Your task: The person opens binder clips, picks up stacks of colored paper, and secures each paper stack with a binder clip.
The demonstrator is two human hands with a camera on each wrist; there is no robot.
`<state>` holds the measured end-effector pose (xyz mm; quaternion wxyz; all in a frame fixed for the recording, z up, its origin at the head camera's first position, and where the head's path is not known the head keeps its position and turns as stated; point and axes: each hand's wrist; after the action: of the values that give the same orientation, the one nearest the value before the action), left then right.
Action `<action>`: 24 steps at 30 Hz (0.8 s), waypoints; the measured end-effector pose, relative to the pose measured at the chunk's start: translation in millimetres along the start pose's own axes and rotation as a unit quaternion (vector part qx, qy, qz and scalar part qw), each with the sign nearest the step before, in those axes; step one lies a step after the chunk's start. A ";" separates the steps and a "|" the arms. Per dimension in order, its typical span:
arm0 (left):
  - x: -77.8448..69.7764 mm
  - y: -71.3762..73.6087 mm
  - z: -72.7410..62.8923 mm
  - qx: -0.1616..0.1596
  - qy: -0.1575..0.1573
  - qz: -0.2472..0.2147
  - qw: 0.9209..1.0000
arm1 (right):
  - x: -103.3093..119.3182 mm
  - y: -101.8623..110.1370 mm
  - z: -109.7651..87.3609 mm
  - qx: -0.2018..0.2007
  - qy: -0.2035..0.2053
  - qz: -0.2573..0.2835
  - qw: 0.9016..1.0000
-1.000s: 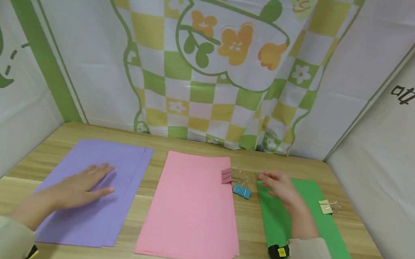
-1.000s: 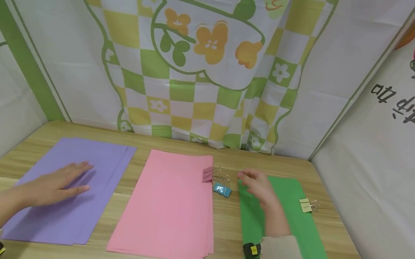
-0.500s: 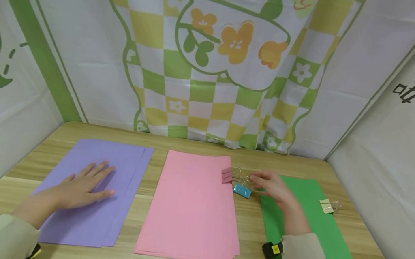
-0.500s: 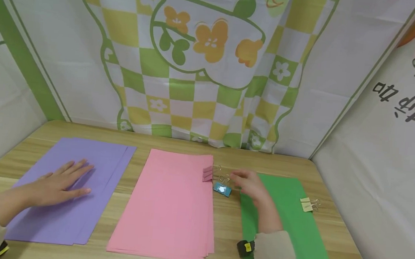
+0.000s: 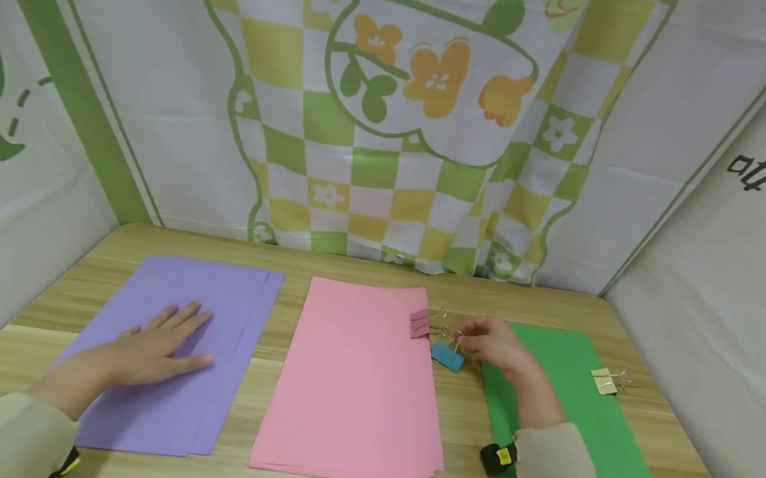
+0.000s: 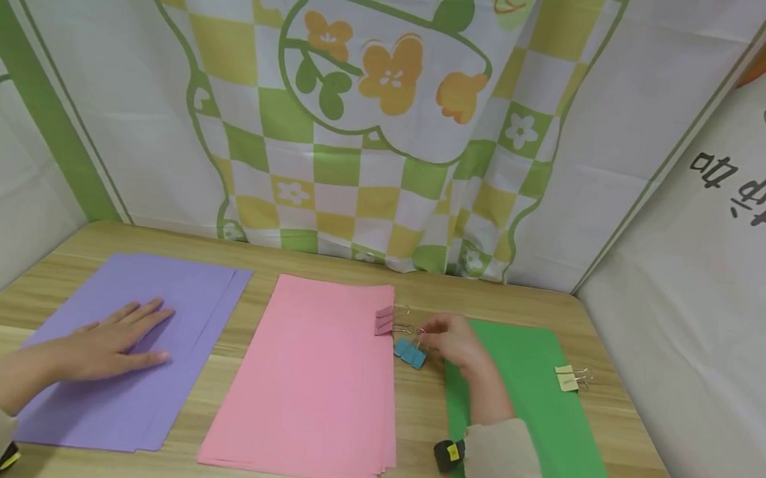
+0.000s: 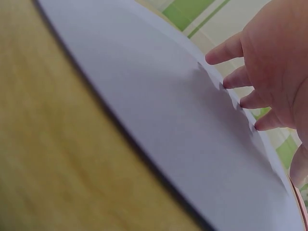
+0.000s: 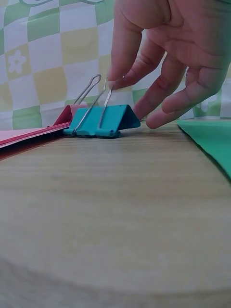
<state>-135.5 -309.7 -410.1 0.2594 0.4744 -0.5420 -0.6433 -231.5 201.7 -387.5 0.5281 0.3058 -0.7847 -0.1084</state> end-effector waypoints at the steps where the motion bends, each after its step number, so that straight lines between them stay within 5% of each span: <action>1: -0.1 0.2 0.0 0.001 0.000 0.000 1.000 | -0.1 -0.3 -0.3 -0.001 0.001 -0.001 1.000; 17: -1.4 0.9 2.1 0.007 -0.012 0.011 1.000 | -0.7 3.5 -9.6 -0.044 -0.008 -0.001 0.999; 24: 2.7 7.4 4.1 0.012 -0.017 0.014 1.000 | -2.4 7.3 -15.7 -0.029 -0.004 0.008 1.000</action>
<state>-141.6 -312.2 -404.2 0.2531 0.4588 -0.5603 -0.6414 -219.6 211.3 -379.2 0.5345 0.2835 -0.7859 -0.1280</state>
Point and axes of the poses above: each hand's wrist, its own z-axis towards the middle knuckle, its own y-axis out of the back of the hand, x = y × z, and after that the axes turned 14 degrees about -y, right-handed
